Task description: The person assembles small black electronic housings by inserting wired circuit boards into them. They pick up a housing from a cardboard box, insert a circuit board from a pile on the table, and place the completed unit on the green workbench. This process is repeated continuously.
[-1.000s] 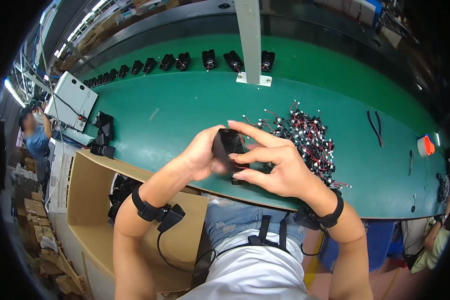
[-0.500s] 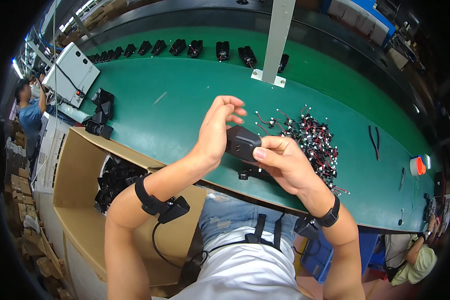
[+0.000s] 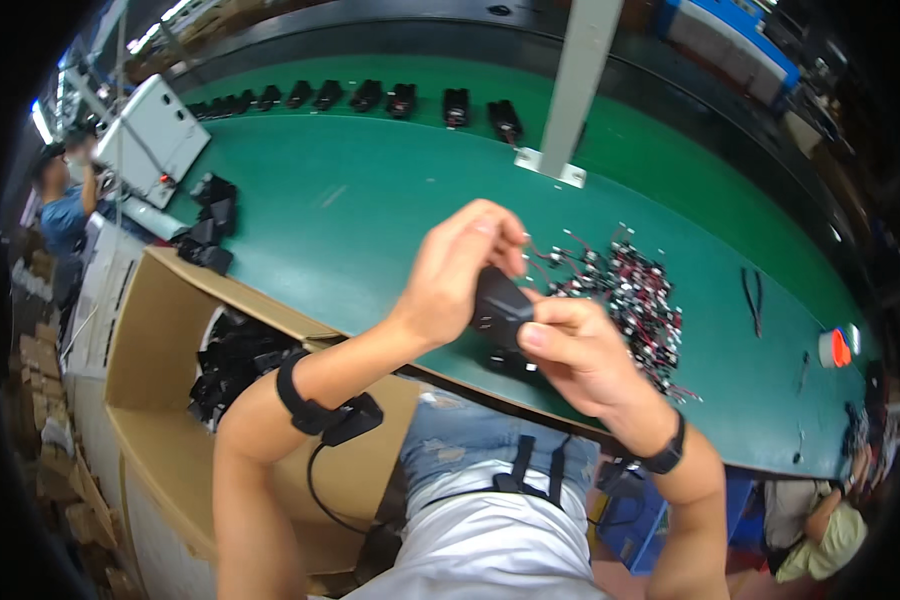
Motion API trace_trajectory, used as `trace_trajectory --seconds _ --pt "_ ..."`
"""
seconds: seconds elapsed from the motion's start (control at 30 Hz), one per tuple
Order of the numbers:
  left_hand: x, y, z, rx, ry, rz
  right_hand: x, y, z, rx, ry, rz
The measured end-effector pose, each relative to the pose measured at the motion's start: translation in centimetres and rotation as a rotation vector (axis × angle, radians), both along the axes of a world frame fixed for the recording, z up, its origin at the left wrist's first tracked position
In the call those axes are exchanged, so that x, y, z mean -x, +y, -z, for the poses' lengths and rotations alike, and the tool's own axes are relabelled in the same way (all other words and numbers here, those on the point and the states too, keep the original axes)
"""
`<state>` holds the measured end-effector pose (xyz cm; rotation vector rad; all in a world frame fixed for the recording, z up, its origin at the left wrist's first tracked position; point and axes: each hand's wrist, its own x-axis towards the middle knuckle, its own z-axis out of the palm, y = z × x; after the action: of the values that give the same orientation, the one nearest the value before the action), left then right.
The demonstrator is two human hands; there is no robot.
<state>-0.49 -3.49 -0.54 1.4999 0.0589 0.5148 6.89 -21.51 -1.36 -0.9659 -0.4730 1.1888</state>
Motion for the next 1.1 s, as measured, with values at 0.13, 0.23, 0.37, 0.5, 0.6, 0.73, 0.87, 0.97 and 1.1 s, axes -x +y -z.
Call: trace_trajectory --seconds 0.13,0.23,0.37,0.5,0.6,0.73,0.87,0.97,1.1 --pt "0.6 5.9 -3.6 -0.449 0.178 -0.112 -5.2 0.2 -4.7 0.006 -0.913 0.218" --pt "3.3 16.1 -5.4 -0.989 0.4 -0.508 -12.9 -0.1 -4.9 0.25 -1.569 0.404" --pt "9.6 28.6 -3.0 -1.221 1.131 -0.932 -23.9 -5.6 1.3 0.582 -1.609 0.439" --pt "18.0 34.5 1.6 -0.909 1.302 -0.764 -27.2 -6.1 4.6 0.627 -1.806 0.493" --pt "18.7 33.0 3.3 -1.035 1.526 -0.812 -26.3 -3.8 3.4 0.673 -1.753 0.458" --pt "16.5 31.9 3.9 -1.146 1.487 -0.89 -28.7 -3.7 4.3 0.771 -1.755 0.316" --pt "14.8 30.0 2.6 -1.268 1.372 -0.69 -27.3 -4.5 3.9 0.739 -1.841 0.387" --pt "13.8 28.8 2.6 -1.319 1.211 -0.618 -26.4 -5.9 2.0 0.676 -1.85 0.294" --pt "12.2 25.8 1.8 -1.279 1.109 -0.489 -22.7 -4.8 -2.3 0.513 -1.667 -0.004"
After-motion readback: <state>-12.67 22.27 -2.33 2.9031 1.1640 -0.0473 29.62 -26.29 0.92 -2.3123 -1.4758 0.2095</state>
